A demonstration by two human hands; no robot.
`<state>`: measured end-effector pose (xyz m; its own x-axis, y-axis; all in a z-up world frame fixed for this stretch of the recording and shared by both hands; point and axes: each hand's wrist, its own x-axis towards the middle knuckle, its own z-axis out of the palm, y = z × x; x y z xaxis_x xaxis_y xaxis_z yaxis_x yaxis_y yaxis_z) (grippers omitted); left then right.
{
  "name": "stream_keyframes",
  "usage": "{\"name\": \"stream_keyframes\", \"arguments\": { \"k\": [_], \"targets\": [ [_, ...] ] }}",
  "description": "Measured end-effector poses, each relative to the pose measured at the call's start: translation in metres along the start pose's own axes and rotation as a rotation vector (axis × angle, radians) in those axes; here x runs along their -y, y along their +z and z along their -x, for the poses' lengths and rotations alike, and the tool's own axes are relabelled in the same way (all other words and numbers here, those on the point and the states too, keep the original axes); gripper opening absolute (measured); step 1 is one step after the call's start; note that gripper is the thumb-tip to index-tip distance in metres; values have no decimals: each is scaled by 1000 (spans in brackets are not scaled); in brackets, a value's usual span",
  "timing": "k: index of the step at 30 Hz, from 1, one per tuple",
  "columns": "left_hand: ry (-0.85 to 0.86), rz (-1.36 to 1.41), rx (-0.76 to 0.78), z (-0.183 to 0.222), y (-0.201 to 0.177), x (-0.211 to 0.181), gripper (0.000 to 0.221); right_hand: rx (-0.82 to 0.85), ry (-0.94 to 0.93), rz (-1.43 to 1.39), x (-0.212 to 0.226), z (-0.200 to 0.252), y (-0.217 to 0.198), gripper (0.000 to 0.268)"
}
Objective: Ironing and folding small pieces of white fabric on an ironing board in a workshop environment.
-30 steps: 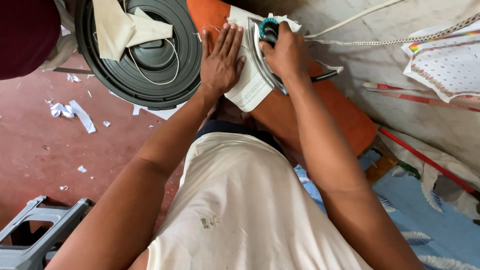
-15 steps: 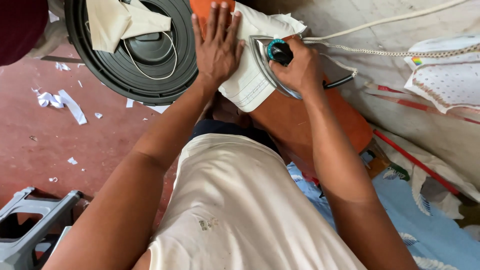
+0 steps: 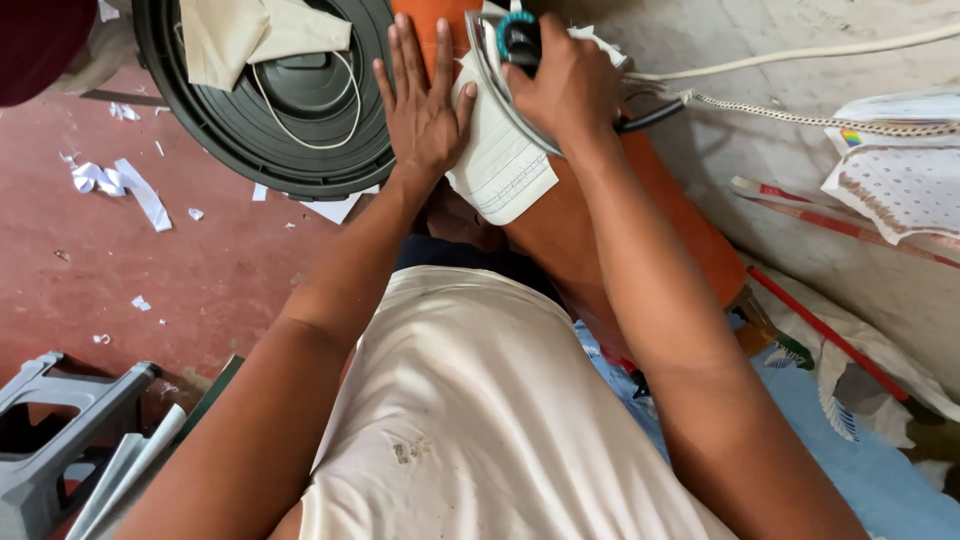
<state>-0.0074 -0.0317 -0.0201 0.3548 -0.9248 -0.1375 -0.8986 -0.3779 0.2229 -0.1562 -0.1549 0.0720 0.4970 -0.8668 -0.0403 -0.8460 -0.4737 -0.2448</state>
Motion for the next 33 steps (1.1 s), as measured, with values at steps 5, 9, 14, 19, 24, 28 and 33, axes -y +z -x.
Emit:
{"name": "stream_keyframes", "arguments": {
  "k": [5,9,14,19,24,28,33],
  "targets": [
    [3,122,-99,3,17,4,72,52,27,-51,17,-24,0,43],
    [6,217,-139,6,22,6,70,93,-15,-121,20,-24,-10,45],
    [-1,269,-122,8,25,8,67,203,10,-108,8,3,-16,44],
    [17,284,-140,2,33,6,67,239,-42,-115,-1,10,-22,47],
    [31,321,-114,4,29,5,64,185,-66,-8,4,-3,-7,50],
    [55,346,-194,8,24,8,66,191,16,-28,34,-23,-10,47],
    [95,612,-299,16,-10,-2,65,165,76,-76,47,-25,-13,46]
  ]
}}
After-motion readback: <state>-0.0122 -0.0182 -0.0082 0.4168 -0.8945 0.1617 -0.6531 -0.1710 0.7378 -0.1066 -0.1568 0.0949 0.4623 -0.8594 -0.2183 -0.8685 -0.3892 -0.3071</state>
